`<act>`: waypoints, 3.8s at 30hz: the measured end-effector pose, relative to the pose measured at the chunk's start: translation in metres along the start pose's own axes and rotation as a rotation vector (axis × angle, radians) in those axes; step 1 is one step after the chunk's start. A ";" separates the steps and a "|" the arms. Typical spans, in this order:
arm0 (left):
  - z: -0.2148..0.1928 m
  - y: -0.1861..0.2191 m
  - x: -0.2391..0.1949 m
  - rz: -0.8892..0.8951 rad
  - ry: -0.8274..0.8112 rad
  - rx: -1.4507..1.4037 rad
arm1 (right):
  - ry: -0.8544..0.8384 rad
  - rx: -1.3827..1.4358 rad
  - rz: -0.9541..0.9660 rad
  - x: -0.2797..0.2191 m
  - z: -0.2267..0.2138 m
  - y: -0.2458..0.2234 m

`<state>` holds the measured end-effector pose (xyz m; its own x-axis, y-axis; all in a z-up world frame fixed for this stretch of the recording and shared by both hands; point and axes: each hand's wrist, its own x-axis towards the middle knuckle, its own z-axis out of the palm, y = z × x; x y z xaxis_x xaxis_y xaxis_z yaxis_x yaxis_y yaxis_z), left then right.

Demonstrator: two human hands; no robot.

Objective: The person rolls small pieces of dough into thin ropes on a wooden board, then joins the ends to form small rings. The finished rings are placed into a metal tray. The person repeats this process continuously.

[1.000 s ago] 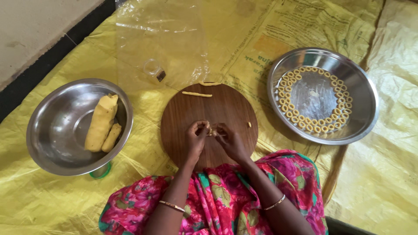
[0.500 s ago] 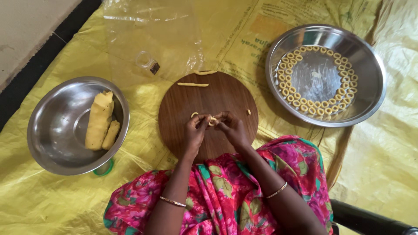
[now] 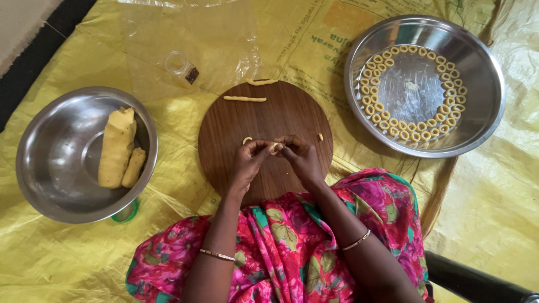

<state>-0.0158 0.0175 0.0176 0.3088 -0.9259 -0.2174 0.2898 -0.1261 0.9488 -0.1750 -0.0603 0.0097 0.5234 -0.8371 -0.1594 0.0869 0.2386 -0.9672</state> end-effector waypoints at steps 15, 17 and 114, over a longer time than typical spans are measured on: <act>-0.007 -0.005 0.009 -0.104 -0.028 -0.258 | -0.024 0.071 -0.008 -0.001 0.000 -0.013; -0.007 -0.008 0.010 -0.109 -0.008 -0.266 | -0.038 0.083 -0.010 -0.002 0.001 -0.014; 0.206 -0.088 0.094 -0.320 0.121 0.298 | 0.435 -0.803 -0.040 0.182 -0.293 0.071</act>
<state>-0.1988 -0.1321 -0.0393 0.3554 -0.7776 -0.5187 0.1202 -0.5123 0.8503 -0.3218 -0.3403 -0.1460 0.1524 -0.9880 -0.0258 -0.6029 -0.0723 -0.7945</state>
